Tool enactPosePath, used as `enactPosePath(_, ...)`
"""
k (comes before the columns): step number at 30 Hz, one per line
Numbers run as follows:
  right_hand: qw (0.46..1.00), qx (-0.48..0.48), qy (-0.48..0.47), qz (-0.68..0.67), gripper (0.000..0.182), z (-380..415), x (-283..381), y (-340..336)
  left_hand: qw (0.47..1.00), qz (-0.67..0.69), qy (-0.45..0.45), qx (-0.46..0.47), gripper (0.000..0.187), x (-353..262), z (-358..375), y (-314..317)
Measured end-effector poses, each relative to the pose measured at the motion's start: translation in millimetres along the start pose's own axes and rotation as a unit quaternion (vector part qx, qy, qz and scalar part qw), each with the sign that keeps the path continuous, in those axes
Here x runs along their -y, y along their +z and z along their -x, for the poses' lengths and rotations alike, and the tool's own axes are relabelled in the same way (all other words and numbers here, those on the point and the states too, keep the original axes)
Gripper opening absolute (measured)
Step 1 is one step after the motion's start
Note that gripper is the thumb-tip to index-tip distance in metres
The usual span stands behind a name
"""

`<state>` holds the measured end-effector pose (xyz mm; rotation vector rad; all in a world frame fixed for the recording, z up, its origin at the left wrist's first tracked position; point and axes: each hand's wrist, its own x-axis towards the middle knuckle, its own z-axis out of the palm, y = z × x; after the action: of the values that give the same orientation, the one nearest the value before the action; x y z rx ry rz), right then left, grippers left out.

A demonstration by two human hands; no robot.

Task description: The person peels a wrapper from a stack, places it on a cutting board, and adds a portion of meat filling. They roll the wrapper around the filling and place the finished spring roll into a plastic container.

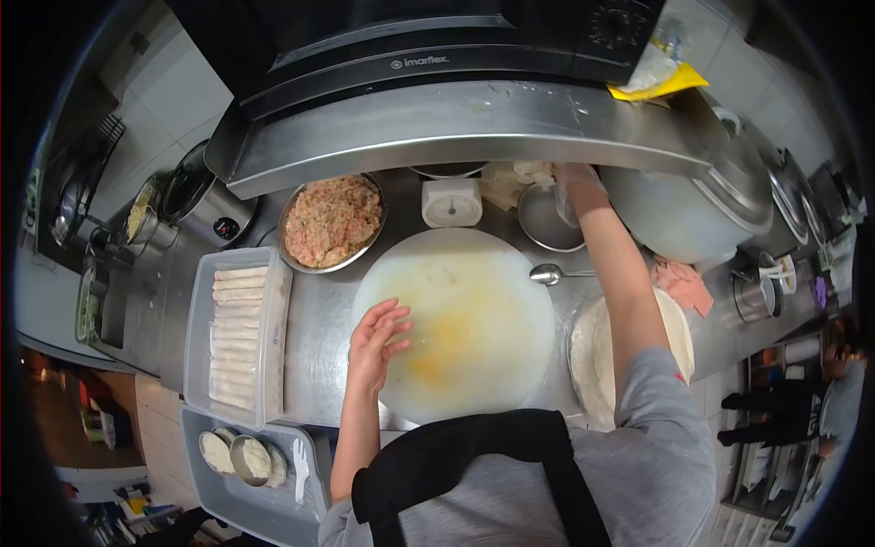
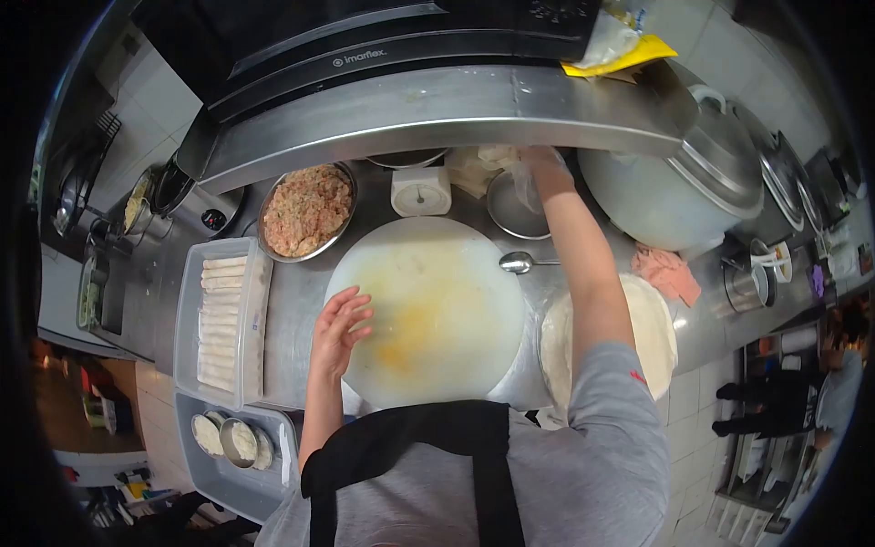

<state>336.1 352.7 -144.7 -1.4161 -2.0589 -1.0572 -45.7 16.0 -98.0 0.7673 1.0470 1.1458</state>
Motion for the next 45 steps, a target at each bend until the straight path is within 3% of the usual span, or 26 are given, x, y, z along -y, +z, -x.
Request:
enactPosePath(8, 0.979, 0.127, 0.003, -0.16, 0.049, -52, 69, -29, 0.991, 0.003, -0.027, -0.128, 0.032, 19, 29, -29)
enactPosePath(11, 0.961, 0.182, 0.027, -0.206, 0.051, -62, 73, -43, 0.991, 0.006, -0.03, -0.131, 0.033, 16, 27, -29)
enactPosePath(16, 0.918, 0.282, 0.137, -0.244, 0.052, -15, 17, -84, 0.993, -0.104, -0.011, -0.05, 0.034, 4, 9, -15)
enactPosePath(17, 0.889, 0.349, 0.147, -0.259, 0.053, -18, 9, -154, 0.99, -0.14, 0.009, -0.02, 0.036, 4, 5, -12)
enactPosePath(19, 0.842, 0.319, 0.211, -0.379, 0.04, 26, -8, -233, 0.989, -0.144, -0.004, 0.028, 0.036, 6, -4, 4)
enactPosePath(21, 0.778, 0.353, 0.275, -0.441, 0.04, 133, -56, -281, 0.971, -0.167, -0.069, 0.155, 0.032, 13, -10, 39)
enactPosePath(23, 0.831, 0.339, 0.264, -0.353, 0.046, 218, -86, -313, 0.944, -0.155, -0.119, 0.265, 0.033, 27, -15, 69)
enactPosePath(25, 0.81, 0.412, 0.397, -0.131, 0.052, 296, -79, -342, 0.909, -0.124, -0.178, 0.355, 0.033, 46, -19, 109)
enactPosePath(27, 0.811, 0.413, 0.407, -0.077, 0.055, 320, -42, -374, 0.878, 0.0, -0.268, 0.398, 0.033, 74, -24, 148)
enactPosePath(29, 0.854, 0.3, 0.42, -0.059, 0.056, 338, -4, -390, 0.866, 0.03, -0.305, 0.395, 0.031, 111, -33, 180)
enactPosePath(31, 0.863, 0.227, 0.441, -0.095, 0.062, 353, 31, -388, 0.853, 0.061, -0.344, 0.387, 0.03, 140, -42, 200)
enactPosePath(33, 0.858, 0.228, 0.454, -0.077, 0.065, 328, 67, -399, 0.876, 0.031, -0.362, 0.317, 0.027, 159, -48, 212)
enactPosePath(34, 0.857, 0.227, 0.456, -0.075, 0.065, 317, 78, -405, 0.881, 0.015, -0.351, 0.316, 0.026, 161, -47, 217)
enactPosePath(36, 0.887, 0.256, 0.371, -0.1, 0.067, 300, 92, -412, 0.887, -0.009, -0.322, 0.332, 0.023, 162, -45, 224)
enactPosePath(40, 0.906, 0.225, 0.347, -0.092, 0.057, 300, 90, -397, 0.899, -0.042, -0.261, 0.348, 0.024, 147, -30, 232)
enactPosePath(42, 0.903, 0.23, 0.347, -0.109, 0.04, 309, 78, -387, 0.903, -0.064, -0.248, 0.344, 0.028, 141, -27, 229)
enactPosePath(43, 0.905, 0.229, 0.341, -0.114, 0.04, 304, 72, -388, 0.904, -0.089, -0.239, 0.344, 0.032, 139, -26, 227)
enactPosePath(45, 0.881, 0.221, 0.387, -0.157, 0.022, 288, 60, -396, 0.916, -0.1, -0.206, 0.33, 0.035, 136, -24, 219)
